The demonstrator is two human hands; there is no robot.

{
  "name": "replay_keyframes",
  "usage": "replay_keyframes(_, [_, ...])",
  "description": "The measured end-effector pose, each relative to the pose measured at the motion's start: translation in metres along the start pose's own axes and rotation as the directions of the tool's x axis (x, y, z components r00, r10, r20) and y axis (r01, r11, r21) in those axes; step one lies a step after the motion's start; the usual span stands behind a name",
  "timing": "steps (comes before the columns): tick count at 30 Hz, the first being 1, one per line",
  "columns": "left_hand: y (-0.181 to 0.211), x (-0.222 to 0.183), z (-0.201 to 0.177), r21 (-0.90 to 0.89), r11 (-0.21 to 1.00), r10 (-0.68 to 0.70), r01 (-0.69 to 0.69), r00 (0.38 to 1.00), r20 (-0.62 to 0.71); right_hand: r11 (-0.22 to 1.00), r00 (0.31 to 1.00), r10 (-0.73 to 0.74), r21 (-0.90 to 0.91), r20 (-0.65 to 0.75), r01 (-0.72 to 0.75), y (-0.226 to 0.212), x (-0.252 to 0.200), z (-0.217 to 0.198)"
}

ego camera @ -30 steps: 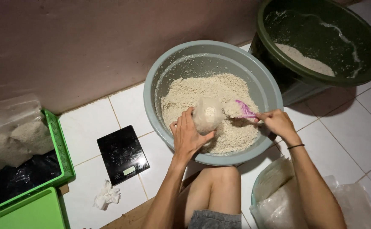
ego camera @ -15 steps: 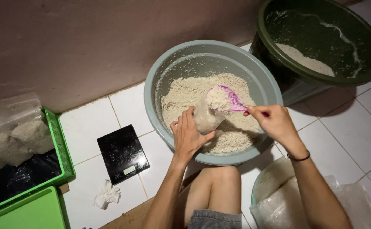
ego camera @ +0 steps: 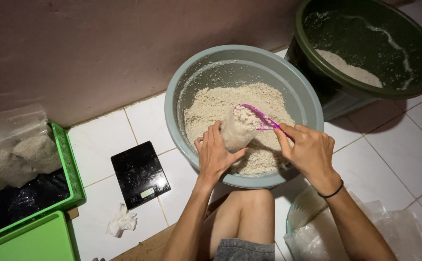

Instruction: The person is portioning granular food material from a large basin into small plastic bags, weighing each bag on a digital scale, and then placing the filled bags into a green tray.

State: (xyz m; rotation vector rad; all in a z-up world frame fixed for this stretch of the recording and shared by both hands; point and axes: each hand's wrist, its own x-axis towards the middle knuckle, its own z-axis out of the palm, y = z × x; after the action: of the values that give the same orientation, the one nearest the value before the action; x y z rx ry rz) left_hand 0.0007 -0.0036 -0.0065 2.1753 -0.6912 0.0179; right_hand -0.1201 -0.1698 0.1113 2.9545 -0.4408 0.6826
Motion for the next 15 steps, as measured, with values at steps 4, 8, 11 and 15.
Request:
replay_keyframes(4, [0.000,0.000,-0.001,-0.002,1.000,0.004,-0.004,1.000,0.001,0.990,0.983,-0.139,-0.054,-0.118,0.133,-0.004,-0.003,-0.003])
replay_keyframes(8, [0.002,-0.001,-0.002,0.000,1.000,0.009,-0.009,1.000,-0.012,0.972,0.952,-0.230,-0.099,-0.204,0.214,0.001,-0.011,0.003])
replay_keyframes(11, [0.002,0.000,-0.003,0.001,1.000,0.007,-0.007,1.000,-0.004,0.982,0.955,-0.187,-0.051,-0.232,0.180,0.016,-0.016,0.015])
replay_keyframes(15, [0.005,0.000,-0.008,-0.013,1.000,-0.001,0.001,1.000,0.013,0.982,0.987,0.128,0.152,-0.101,-0.112,0.054,-0.018,0.044])
